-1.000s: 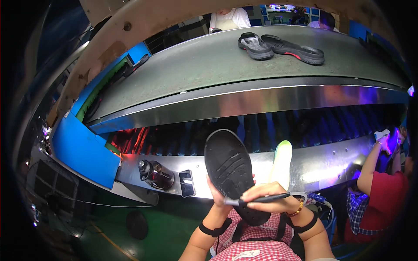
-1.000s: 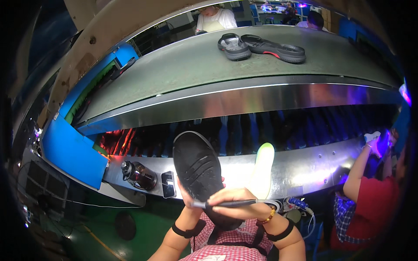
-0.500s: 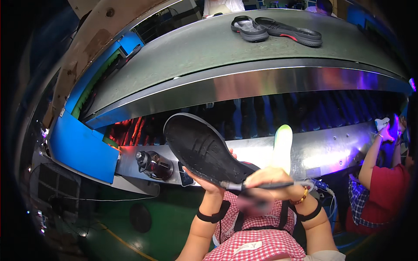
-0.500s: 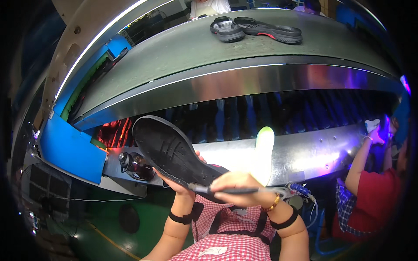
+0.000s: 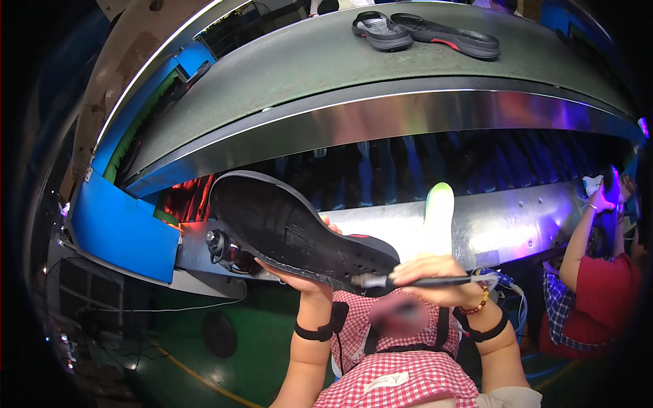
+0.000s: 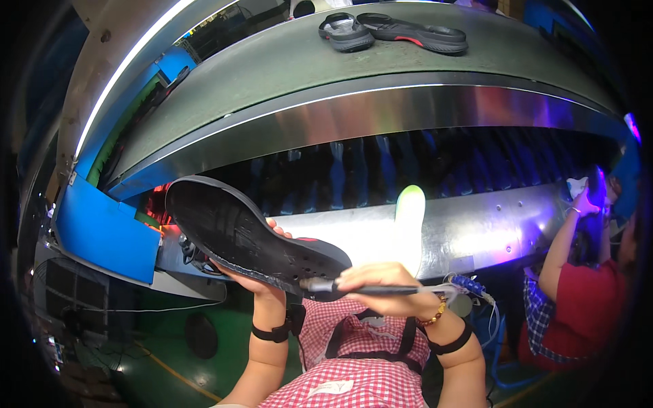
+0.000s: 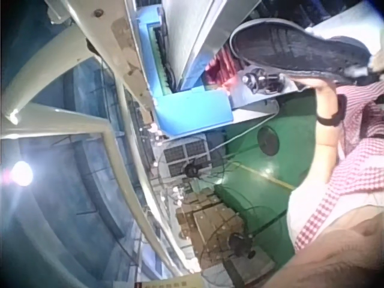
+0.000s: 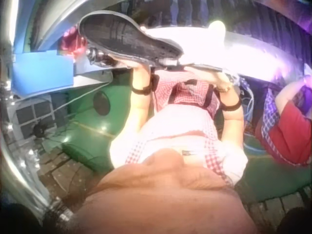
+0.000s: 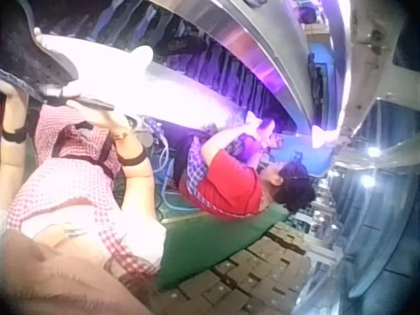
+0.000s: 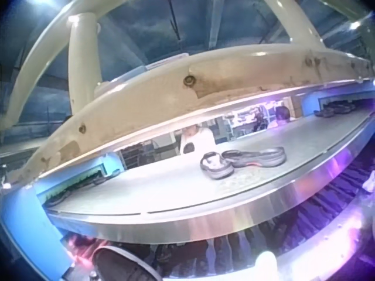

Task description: Applying glue or adhesive to shoe soles using a brush on a manufacturing assembly line.

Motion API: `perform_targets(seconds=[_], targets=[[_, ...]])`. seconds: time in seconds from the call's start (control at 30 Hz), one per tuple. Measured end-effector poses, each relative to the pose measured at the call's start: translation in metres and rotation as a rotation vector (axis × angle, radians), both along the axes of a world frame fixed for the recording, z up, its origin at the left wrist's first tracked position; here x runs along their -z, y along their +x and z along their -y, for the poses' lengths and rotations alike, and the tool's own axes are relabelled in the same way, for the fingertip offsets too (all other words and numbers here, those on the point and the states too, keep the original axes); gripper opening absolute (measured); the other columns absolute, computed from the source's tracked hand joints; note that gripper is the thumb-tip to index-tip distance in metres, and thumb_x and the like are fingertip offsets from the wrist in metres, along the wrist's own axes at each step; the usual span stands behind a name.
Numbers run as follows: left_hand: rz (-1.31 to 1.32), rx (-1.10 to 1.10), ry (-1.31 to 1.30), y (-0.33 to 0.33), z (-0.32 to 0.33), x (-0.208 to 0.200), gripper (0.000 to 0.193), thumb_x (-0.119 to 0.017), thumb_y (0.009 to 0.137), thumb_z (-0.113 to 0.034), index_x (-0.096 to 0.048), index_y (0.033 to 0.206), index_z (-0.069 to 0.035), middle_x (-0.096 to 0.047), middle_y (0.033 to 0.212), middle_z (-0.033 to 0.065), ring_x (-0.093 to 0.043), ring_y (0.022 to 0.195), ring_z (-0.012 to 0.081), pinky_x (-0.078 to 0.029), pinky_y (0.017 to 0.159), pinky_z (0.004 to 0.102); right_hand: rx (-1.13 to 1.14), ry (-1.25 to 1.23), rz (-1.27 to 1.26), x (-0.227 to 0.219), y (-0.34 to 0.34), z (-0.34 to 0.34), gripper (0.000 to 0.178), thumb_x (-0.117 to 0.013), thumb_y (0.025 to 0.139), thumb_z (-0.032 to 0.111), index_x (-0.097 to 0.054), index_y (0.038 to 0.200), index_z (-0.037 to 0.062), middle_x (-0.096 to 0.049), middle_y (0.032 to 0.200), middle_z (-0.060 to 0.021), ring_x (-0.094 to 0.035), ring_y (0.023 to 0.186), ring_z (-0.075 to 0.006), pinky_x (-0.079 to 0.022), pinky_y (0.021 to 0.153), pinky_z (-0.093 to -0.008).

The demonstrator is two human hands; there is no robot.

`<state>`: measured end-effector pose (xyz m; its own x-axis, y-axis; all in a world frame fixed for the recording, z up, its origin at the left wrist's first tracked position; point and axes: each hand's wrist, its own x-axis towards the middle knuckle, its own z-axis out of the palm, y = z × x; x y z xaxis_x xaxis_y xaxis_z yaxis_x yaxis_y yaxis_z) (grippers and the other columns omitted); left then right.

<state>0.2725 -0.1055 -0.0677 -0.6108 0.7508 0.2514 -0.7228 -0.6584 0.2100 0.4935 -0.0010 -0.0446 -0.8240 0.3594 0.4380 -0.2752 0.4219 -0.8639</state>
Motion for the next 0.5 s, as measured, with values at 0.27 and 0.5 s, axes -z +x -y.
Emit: perform_targets(seconds=[0.27, 0.5], targets=[[-0.052, 0.039, 0.013, -0.007, 0.003, 0.006, 0.107, -0.045, 0.076, -0.080, -0.040, 0.132, 0.012, -0.052, 0.125, 0.0296, -0.056, 0.110, 0.0420, -0.041, 0.100, 0.0542, 0.073, -0.246, 0.070, 0.007, 0.007, 0.000, 0.020, -0.073, 0.073, -0.005, -0.071, 0.093, -0.0026, -0.071, 0.095, -0.0172, -0.068, 0.093, -0.0291, -0.053, 0.087, -0.0362], [0.033, 0.016, -0.049, -0.007, 0.001, 0.008, 0.105, -0.038, 0.077, -0.083, -0.044, 0.133, 0.006, -0.058, 0.113, 0.0315, -0.061, 0.096, 0.0434, -0.045, 0.094, 0.0551, -0.188, -0.302, -0.147, 0.015, 0.006, -0.002, 0.024, -0.074, 0.075, -0.003, -0.071, 0.098, -0.0028, -0.071, 0.099, -0.0154, -0.068, 0.096, -0.0261, -0.053, 0.088, -0.0368]])
